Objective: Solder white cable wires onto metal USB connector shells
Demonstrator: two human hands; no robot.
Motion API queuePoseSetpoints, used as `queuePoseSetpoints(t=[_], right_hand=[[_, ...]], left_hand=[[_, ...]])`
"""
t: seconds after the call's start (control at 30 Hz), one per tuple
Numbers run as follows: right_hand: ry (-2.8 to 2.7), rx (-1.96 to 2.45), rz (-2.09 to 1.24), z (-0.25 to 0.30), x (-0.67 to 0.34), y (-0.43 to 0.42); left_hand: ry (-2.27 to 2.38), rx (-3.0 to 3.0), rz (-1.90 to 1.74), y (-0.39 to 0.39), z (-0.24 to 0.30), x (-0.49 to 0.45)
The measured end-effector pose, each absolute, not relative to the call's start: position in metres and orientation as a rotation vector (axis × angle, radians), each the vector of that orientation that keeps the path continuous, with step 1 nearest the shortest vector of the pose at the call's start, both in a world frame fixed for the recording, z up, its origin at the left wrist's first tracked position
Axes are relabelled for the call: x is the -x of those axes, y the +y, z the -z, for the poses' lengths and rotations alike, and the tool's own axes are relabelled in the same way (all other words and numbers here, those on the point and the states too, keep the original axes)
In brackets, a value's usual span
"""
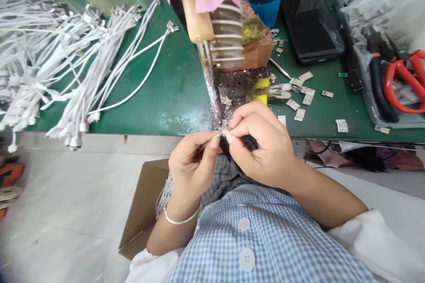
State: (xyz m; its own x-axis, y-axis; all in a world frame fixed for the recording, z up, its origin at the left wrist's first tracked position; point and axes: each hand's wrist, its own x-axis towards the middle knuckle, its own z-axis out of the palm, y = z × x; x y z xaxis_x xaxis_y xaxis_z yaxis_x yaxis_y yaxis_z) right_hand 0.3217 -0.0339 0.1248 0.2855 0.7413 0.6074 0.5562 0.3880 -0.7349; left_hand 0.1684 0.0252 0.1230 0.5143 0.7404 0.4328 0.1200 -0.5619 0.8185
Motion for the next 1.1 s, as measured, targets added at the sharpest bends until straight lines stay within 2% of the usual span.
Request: queuePoseSetpoints(t=[1.1], right_hand=[[-1.388,1.285,-0.306,-0.129,-0.317,-0.055]], left_hand=[[0.755,-1.952,-0.931,0.011,-0.129,-0.159]])
